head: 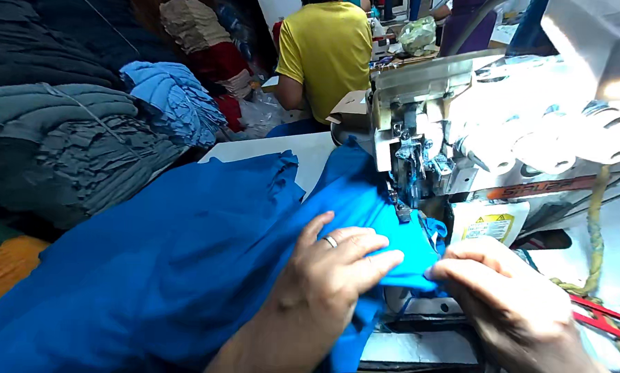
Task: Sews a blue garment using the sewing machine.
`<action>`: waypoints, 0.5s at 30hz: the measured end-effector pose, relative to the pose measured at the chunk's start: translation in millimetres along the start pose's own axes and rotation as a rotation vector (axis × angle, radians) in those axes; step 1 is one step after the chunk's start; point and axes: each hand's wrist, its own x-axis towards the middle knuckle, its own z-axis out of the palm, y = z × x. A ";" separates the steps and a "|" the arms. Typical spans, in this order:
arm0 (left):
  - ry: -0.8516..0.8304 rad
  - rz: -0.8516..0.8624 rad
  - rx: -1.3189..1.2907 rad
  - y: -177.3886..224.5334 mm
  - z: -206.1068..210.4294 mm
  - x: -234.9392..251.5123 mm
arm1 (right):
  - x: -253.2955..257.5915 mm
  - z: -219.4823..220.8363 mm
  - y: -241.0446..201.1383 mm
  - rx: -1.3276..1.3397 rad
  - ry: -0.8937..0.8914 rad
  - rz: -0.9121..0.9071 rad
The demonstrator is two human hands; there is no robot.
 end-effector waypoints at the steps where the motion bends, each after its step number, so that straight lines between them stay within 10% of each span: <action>1: -0.023 -0.024 -0.018 -1.2 -1.7 7.9 | 4.3 5.5 3.1 -0.053 0.038 -0.002; 6: -0.239 -0.233 -0.118 0.3 -16.8 48.6 | 23.6 17.3 6.7 -0.251 0.086 0.017; 10: -0.102 -0.166 0.089 -92.2 18.5 -18.2 | 19.9 18.7 5.2 -0.317 0.069 0.045; 15: -0.070 -0.328 0.173 -63.4 16.8 1.8 | 11.7 8.8 -4.9 -0.268 0.030 0.070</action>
